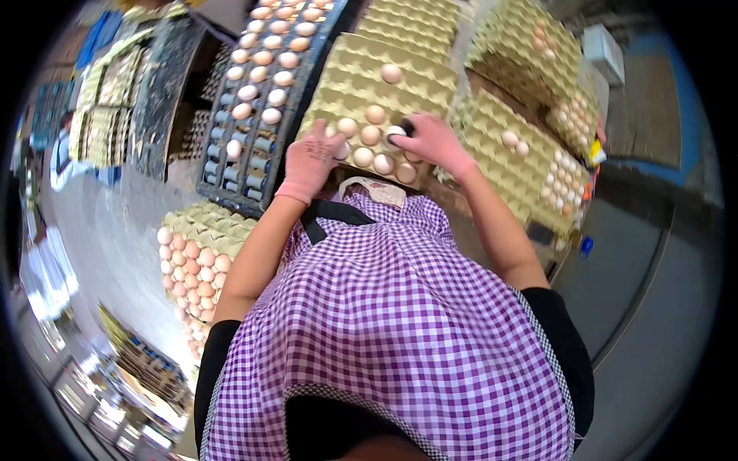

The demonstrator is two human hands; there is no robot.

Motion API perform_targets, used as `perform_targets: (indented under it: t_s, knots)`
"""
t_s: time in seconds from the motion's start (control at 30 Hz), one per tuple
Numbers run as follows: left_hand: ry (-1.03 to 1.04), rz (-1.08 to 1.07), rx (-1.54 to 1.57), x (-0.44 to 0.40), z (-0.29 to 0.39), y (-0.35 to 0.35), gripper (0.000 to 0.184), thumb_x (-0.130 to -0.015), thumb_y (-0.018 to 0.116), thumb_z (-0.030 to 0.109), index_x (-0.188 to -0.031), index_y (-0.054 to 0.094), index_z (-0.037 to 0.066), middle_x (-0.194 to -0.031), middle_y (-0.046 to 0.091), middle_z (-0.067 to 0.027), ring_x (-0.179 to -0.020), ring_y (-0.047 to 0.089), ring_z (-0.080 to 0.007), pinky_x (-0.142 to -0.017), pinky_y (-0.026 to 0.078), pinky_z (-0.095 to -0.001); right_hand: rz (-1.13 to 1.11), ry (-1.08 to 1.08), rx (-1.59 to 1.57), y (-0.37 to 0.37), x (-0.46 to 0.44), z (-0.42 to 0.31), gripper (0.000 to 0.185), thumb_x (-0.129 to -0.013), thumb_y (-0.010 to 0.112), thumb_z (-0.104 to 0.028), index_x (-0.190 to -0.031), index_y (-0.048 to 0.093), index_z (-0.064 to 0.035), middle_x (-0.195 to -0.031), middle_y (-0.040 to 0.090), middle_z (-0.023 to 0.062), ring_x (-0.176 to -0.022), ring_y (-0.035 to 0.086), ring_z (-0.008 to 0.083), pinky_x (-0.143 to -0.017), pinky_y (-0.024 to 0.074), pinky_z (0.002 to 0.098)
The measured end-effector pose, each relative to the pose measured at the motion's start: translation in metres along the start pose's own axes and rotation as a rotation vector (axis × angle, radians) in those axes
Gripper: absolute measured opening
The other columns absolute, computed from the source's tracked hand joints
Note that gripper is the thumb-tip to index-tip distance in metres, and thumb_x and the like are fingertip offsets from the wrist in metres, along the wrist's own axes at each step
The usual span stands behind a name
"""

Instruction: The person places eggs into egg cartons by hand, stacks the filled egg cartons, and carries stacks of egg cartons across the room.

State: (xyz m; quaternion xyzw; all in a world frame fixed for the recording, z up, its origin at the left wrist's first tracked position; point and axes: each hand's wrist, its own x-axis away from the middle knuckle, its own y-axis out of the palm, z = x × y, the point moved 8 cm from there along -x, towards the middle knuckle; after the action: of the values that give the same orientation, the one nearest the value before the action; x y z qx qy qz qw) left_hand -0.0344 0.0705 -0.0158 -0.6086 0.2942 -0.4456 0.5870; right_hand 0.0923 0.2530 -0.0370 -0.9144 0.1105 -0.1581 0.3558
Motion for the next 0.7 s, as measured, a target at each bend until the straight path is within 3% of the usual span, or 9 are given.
perform_targets:
  t_s: [0.07, 0.13, 0.2, 0.3, 0.37, 0.4, 0.47, 0.63, 0.7]
  knots:
    - [0.008, -0.085, 0.124, 0.005, 0.013, -0.004, 0.036, -0.078, 0.079, 0.028, -0.111, 0.064, 0.026, -0.123, 0.057, -0.0107, -0.103, 0.068, -0.0267, -0.075, 0.056, -0.0381, -0.042, 0.143, -0.445, 0.001, 0.009, 0.026, 0.035, -0.093, 0.066, -0.034, -0.103, 0.072, -0.0008, -0.089, 0.07, 0.0056, -0.079, 0.061, 0.0171, -0.073, 0.0479, 0.0316]
    - [-0.01, 0.025, 0.269, -0.005, -0.025, -0.013, 0.038, -0.082, 0.076, 0.037, -0.118, 0.065, 0.027, -0.132, 0.055, -0.0141, -0.108, 0.066, -0.0287, -0.084, 0.055, -0.0386, 0.077, 0.139, -0.617, -0.024, -0.03, -0.013, 0.028, -0.095, 0.064, -0.026, -0.101, 0.072, 0.0002, -0.081, 0.063, 0.0006, -0.069, 0.053, 0.0065, -0.061, 0.0431, 0.026]
    - [-0.111, -0.025, 0.382, 0.015, -0.043, -0.011, 0.047, -0.087, 0.073, 0.042, -0.129, 0.063, 0.023, -0.137, 0.052, -0.0183, -0.117, 0.062, -0.0324, -0.094, 0.052, -0.0398, -0.01, 0.107, -0.611, -0.009, -0.055, -0.053, 0.028, -0.095, 0.064, -0.025, -0.103, 0.072, 0.0003, -0.081, 0.064, 0.0006, -0.069, 0.053, 0.0069, -0.061, 0.0432, 0.0261]
    - [-0.421, 0.176, 0.884, 0.055, -0.079, -0.012, 0.053, -0.089, 0.072, 0.04, -0.133, 0.06, 0.014, -0.134, 0.053, -0.0207, -0.121, 0.058, -0.036, -0.1, 0.049, -0.0407, -0.057, -0.076, -0.469, 0.003, -0.094, -0.125, 0.03, -0.092, 0.067, -0.025, -0.104, 0.069, 0.0025, -0.084, 0.069, 0.0028, -0.076, 0.059, 0.0115, -0.07, 0.0485, 0.0291]
    - [-0.637, 0.349, 0.933, 0.096, -0.125, 0.024, 0.056, -0.094, 0.068, 0.039, -0.138, 0.056, 0.007, -0.13, 0.055, -0.0235, -0.12, 0.057, -0.0395, -0.104, 0.045, -0.0432, -0.165, -0.224, -0.329, 0.042, -0.126, -0.17, 0.038, -0.084, 0.075, -0.034, -0.1, 0.072, -0.0004, -0.087, 0.07, 0.0094, -0.079, 0.064, 0.0147, -0.072, 0.0503, 0.0317]
    - [-0.748, 0.31, 1.049, 0.115, -0.148, 0.051, 0.057, -0.096, 0.063, 0.045, -0.136, 0.055, 0.006, -0.136, 0.056, -0.0264, -0.135, 0.044, -0.0463, -0.11, 0.04, -0.0505, -0.191, -0.279, -0.274, 0.073, -0.141, -0.185, 0.043, -0.081, 0.074, -0.042, -0.096, 0.072, -0.0008, -0.09, 0.071, 0.0144, -0.083, 0.068, 0.0244, -0.075, 0.0515, 0.0367]
    - [-0.932, 0.281, 0.819, 0.148, -0.17, 0.049, 0.056, -0.097, 0.061, 0.045, -0.139, 0.053, 0.009, -0.135, 0.055, -0.0277, -0.135, 0.045, -0.0446, -0.107, 0.042, -0.0505, -0.266, -0.433, 0.063, 0.128, -0.16, -0.216, 0.056, -0.081, 0.069, -0.053, -0.102, 0.068, -0.0008, -0.108, 0.069, 0.0221, -0.106, 0.064, 0.0397, -0.094, 0.0489, 0.0459]
    - [-1.211, 0.178, 0.697, 0.151, -0.197, 0.071, 0.059, -0.096, 0.06, 0.046, -0.142, 0.048, 0.011, -0.138, 0.052, -0.0308, -0.133, 0.049, -0.0435, -0.104, 0.046, -0.0484, -0.41, -0.441, 0.342, 0.226, -0.2, -0.215, 0.06, -0.084, 0.065, -0.057, -0.111, 0.064, -0.0035, -0.12, 0.064, 0.0201, -0.116, 0.061, 0.0362, -0.099, 0.049, 0.0451]
    - [-1.243, 0.09, 0.662, 0.153, -0.189, 0.081, 0.051, -0.094, 0.066, 0.036, -0.136, 0.052, 0.012, -0.136, 0.051, -0.0265, -0.122, 0.059, -0.0383, -0.095, 0.053, -0.0463, -0.487, -0.37, 0.522, 0.23, -0.201, -0.209, 0.06, -0.084, 0.066, -0.057, -0.115, 0.059, -0.0055, -0.121, 0.062, 0.0204, -0.116, 0.061, 0.0362, -0.095, 0.051, 0.0467]
